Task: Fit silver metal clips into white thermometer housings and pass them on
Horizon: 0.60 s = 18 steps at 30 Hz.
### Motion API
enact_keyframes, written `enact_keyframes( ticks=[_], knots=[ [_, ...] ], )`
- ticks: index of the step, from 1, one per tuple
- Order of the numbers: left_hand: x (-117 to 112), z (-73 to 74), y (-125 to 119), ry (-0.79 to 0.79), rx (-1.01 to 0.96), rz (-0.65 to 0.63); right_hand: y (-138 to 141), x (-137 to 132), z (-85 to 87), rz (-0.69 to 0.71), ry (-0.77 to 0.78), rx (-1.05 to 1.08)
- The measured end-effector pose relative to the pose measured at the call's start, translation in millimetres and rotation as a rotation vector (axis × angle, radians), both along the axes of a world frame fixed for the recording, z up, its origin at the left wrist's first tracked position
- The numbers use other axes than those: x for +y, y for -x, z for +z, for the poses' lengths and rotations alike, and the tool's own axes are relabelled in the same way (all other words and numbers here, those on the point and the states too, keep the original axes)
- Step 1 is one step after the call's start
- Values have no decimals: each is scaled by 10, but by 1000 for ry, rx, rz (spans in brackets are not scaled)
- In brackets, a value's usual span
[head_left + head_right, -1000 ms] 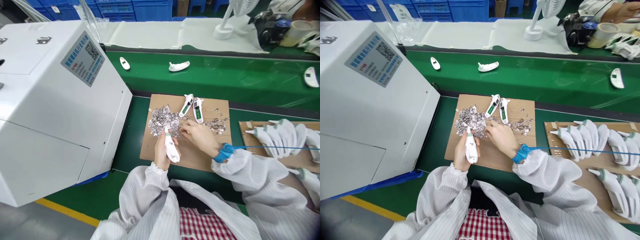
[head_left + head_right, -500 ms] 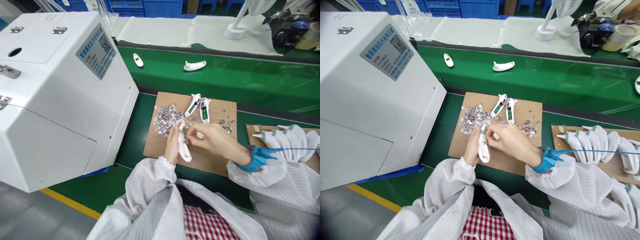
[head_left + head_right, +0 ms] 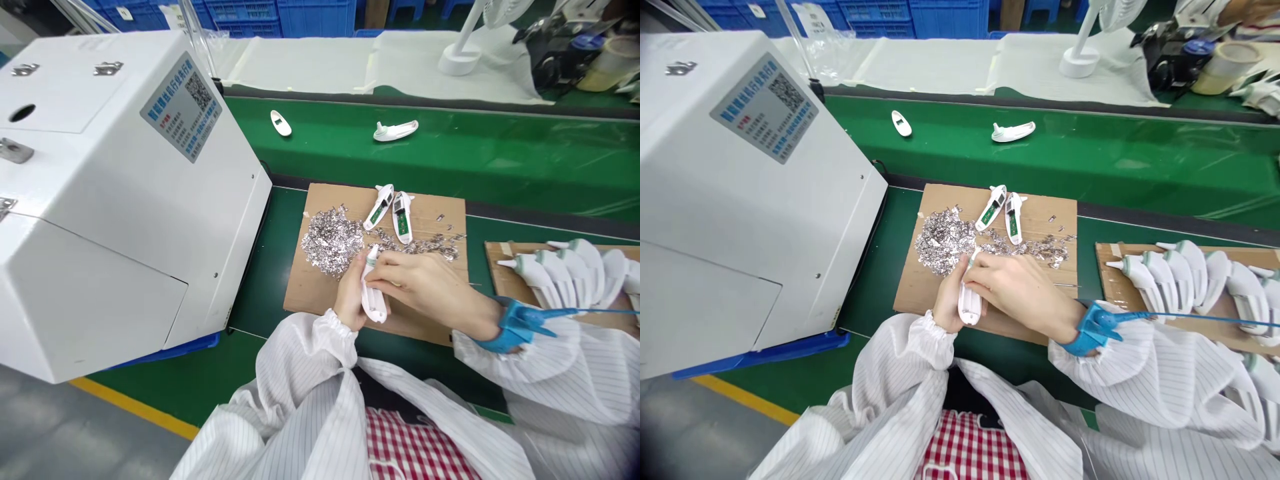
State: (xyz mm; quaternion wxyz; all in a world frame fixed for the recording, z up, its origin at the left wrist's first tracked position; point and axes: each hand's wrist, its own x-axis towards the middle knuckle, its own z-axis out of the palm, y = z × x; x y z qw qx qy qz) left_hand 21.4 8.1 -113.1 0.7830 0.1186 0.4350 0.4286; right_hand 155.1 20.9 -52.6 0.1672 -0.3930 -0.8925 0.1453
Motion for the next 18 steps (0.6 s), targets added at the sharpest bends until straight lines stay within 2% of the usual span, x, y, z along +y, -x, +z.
enact_keyframes(
  ticks=[1,3,5,6,8,9,12,18],
  knots=[
    [-13,-1,-20,53,-75,-65,-16,-17,37,-44,-5,79],
    [-47,-20,-78,99,-181,-143,-54,-53,147,-236,-14,368],
    [-89,-50,-154,150,-216,-165,-76,-87,284,-437,-13,824],
    [-111,-65,-195,178,-209,-174,-73,-98,348,-492,-1,1061],
    [-149,-86,-270,219,-167,-155,-33,-103,438,-487,54,1415],
    [-163,-91,-299,229,-147,-137,1,-97,456,-461,77,1503],
    [-183,-85,-340,239,-119,-103,117,-62,418,-432,45,1561],
    [-197,-135,-342,187,-125,-87,238,-40,284,-427,-33,1532]
  ],
)
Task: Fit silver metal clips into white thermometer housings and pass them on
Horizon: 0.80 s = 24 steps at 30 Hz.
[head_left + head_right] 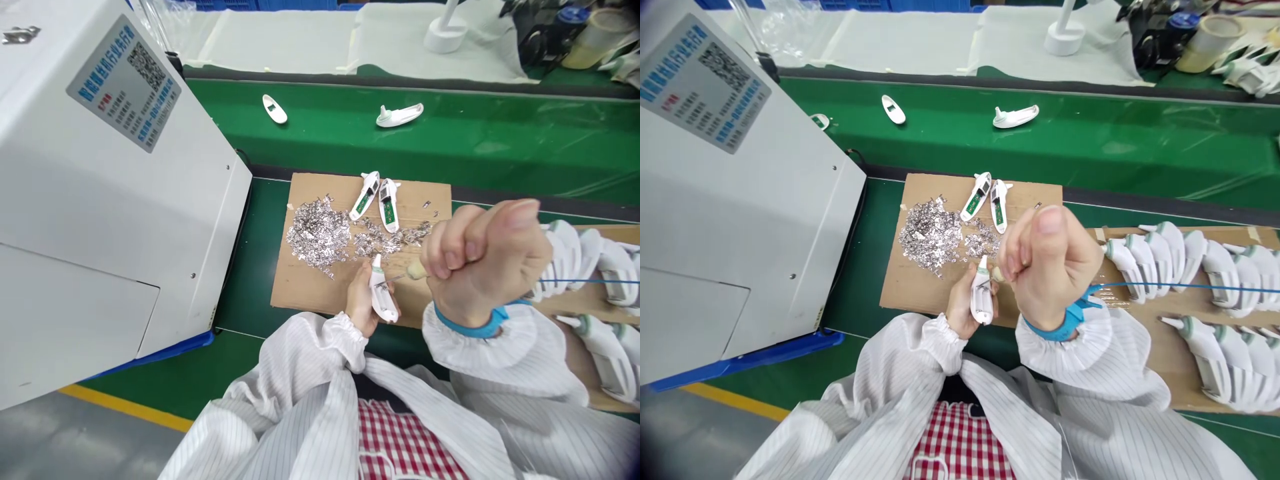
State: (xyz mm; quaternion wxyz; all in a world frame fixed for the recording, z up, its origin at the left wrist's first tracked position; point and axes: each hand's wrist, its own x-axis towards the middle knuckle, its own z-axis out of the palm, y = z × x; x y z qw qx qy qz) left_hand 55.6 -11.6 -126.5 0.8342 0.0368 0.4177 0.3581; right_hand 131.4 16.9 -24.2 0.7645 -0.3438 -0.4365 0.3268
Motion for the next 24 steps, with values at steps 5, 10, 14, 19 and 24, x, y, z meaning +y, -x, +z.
enact_keyframes(
  ticks=[5,10,14,19,24],
  knots=[
    [-54,-129,-42,3,45,56,42,-52,-45,34,-27,-66],
    [-79,-148,-31,-32,64,54,2,-92,-64,90,-27,-49],
    [-55,-81,0,-30,37,9,-101,-82,-41,14,-7,16],
    [-45,-34,-1,-20,59,9,-128,-70,-53,0,28,21],
    [-41,-23,4,-10,57,4,-116,-80,-43,-12,34,13]
  ],
)
